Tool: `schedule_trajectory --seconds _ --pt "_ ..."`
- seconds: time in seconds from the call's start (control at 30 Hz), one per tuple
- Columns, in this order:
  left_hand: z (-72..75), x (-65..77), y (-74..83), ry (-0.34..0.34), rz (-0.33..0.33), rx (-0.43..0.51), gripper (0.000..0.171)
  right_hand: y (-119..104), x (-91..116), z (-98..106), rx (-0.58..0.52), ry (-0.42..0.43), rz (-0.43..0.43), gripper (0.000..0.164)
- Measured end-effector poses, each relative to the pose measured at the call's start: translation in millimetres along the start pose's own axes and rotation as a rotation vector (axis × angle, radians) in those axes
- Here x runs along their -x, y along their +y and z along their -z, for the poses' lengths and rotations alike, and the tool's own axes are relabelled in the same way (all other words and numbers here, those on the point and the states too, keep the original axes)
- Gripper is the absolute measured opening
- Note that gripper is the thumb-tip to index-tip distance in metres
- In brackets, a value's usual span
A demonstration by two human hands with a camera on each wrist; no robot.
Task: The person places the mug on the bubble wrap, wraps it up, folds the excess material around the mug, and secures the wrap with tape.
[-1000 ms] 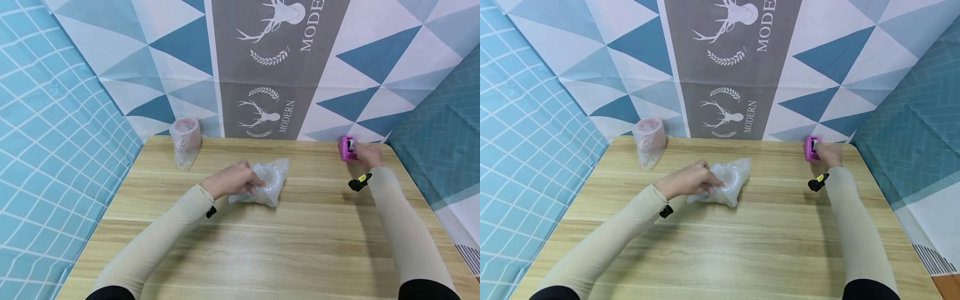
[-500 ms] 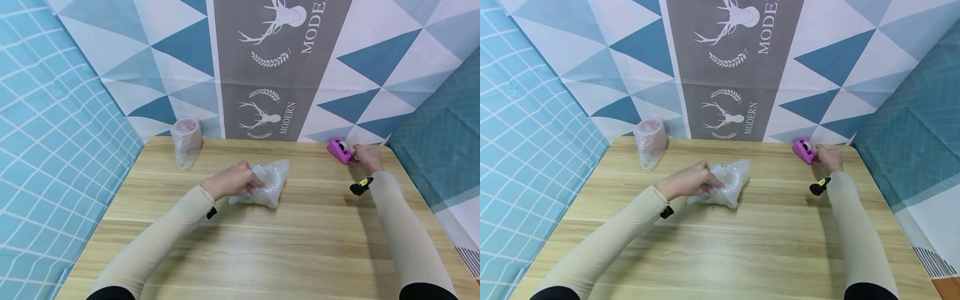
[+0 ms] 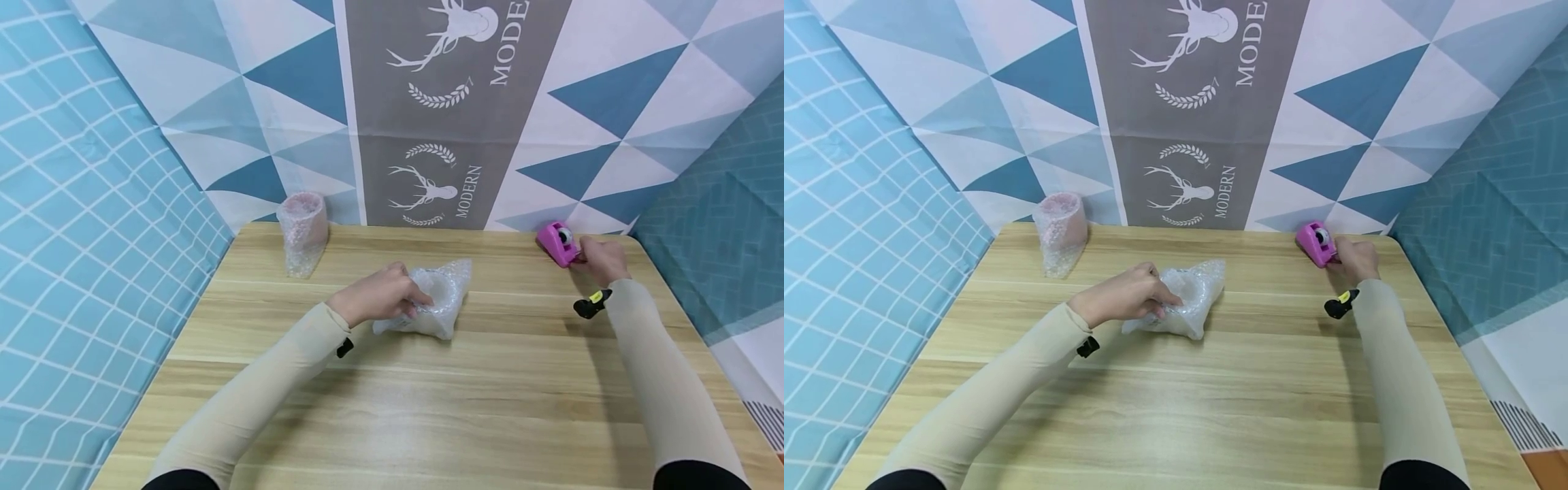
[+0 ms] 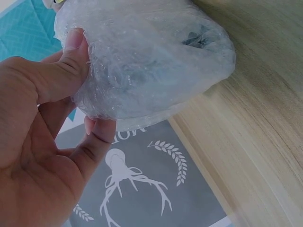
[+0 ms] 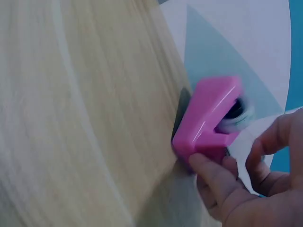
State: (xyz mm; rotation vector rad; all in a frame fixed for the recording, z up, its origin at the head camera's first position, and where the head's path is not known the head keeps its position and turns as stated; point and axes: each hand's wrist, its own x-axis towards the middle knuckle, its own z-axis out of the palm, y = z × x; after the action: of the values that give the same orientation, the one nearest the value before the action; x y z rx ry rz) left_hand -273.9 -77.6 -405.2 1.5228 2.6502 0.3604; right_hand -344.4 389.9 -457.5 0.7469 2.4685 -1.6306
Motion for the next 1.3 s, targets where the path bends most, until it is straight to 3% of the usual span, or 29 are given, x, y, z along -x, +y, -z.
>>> schedule_trajectory --seconds 0.57,0.73,0.83,1.0,1.3 --pt "0.0 0.0 -0.6 0.006 0.006 0.003 0.035 -1.6 7.8 3.3 -0.295 -0.025 -0.028 0.042" --pt "0.7 0.2 -0.2 -0.005 0.017 0.009 0.035 1.6 9.3 5.0 -0.172 -0.052 -0.038 0.061" --pt "0.2 0.4 0.0 -0.006 0.021 0.009 0.036 4.3 9.1 5.3 -0.047 -0.072 -0.081 0.072" --pt "0.4 2.1 0.5 -0.001 0.038 0.027 0.036 7.0 7.3 4.9 0.063 -0.102 -0.141 0.083" --pt "-0.3 1.7 0.4 0.0 0.025 0.036 0.035 12.1 4.3 1.0 0.094 -0.045 -0.118 0.072"
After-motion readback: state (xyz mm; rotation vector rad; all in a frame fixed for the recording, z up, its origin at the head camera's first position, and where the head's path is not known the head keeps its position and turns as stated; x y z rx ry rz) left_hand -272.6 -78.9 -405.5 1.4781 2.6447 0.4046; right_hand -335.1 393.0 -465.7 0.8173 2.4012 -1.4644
